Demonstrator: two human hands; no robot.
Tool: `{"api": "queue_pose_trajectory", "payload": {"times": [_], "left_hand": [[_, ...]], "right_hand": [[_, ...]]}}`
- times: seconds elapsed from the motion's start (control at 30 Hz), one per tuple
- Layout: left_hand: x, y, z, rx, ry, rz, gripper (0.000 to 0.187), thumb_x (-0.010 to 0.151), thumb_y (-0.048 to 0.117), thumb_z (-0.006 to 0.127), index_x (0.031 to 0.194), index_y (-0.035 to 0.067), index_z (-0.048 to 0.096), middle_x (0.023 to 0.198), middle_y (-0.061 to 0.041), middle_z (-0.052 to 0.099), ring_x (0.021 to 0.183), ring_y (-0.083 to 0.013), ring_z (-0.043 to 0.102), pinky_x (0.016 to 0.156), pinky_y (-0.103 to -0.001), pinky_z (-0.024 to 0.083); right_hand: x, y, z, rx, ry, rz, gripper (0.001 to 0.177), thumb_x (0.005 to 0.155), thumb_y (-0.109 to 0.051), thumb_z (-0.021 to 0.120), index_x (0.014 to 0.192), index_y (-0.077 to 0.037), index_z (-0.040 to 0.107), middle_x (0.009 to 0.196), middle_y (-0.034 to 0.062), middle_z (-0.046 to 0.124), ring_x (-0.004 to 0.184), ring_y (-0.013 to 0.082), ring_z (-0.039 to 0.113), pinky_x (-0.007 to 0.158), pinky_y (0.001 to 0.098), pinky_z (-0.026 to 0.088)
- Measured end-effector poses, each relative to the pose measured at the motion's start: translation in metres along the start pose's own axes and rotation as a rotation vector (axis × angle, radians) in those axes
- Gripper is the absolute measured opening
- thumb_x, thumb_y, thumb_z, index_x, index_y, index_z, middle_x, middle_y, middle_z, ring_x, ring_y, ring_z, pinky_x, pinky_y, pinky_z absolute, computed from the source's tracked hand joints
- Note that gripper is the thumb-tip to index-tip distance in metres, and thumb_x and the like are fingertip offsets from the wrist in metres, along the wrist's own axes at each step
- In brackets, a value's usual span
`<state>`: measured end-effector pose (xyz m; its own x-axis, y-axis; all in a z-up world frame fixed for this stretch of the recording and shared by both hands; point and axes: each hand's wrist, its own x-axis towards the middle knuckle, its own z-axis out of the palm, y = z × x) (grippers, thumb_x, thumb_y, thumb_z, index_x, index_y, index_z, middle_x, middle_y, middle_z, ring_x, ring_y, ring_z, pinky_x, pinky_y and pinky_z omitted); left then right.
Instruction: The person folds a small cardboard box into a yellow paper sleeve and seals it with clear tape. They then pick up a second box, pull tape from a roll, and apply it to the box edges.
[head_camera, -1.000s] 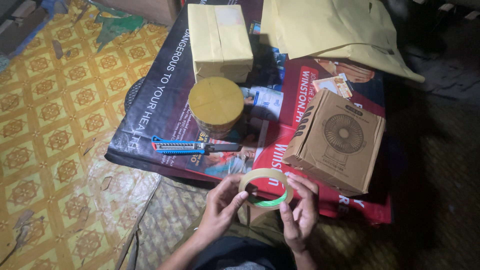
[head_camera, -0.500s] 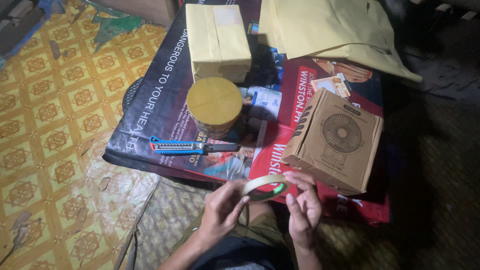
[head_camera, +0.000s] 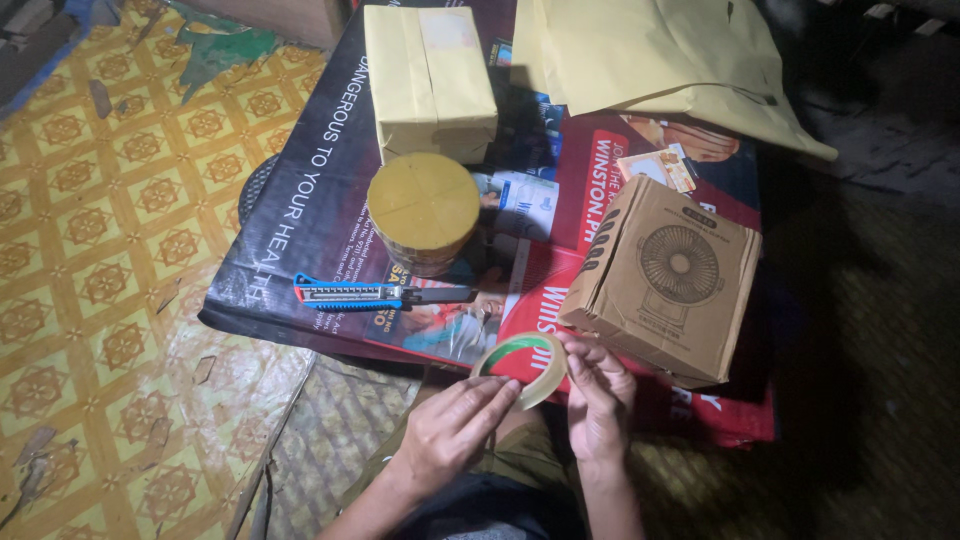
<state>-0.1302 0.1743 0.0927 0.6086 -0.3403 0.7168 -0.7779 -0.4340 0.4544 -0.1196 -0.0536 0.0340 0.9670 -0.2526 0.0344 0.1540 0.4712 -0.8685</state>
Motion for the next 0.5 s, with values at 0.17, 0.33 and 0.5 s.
{"api": "queue_pose_trajectory", "payload": {"times": [0.17,0.33,0.5], "left_hand": [[0.006,-0.002,-0.005,0.108,-0.021,0.108,0.044,0.082,0.012,0.07,0.125,0.001,0.07,0.118,-0.012,0.072,0.106,-0.0253,0.072,0.091,-0.035,0.06],[0.007,-0.002,-0.007,0.139,0.002,0.146,0.04,0.087,0.012,0.07,0.127,0.004,0.071,0.119,-0.008,0.072,0.108,-0.0237,0.072,0.094,-0.036,0.059],[0.006,-0.003,-0.006,0.171,-0.016,0.167,0.04,0.087,0.013,0.069,0.127,0.006,0.071,0.12,-0.008,0.073,0.11,-0.0232,0.072,0.096,-0.037,0.059]], "right_hand": [[0.003,0.008,-0.014,0.09,0.014,0.14,0.012,0.093,0.003,0.067,0.103,0.002,0.074,0.114,0.0173,0.074,0.109,0.0241,0.068,0.106,0.0418,0.05],[0.009,0.014,-0.023,0.048,0.019,0.155,0.011,0.091,0.002,0.068,0.101,0.001,0.073,0.115,0.0174,0.074,0.109,0.0235,0.069,0.105,0.0408,0.051],[0.008,0.012,-0.021,0.0,-0.02,0.182,0.006,0.095,-0.002,0.067,0.101,0.0,0.069,0.109,0.0121,0.072,0.103,0.019,0.067,0.098,0.0358,0.051]]}}
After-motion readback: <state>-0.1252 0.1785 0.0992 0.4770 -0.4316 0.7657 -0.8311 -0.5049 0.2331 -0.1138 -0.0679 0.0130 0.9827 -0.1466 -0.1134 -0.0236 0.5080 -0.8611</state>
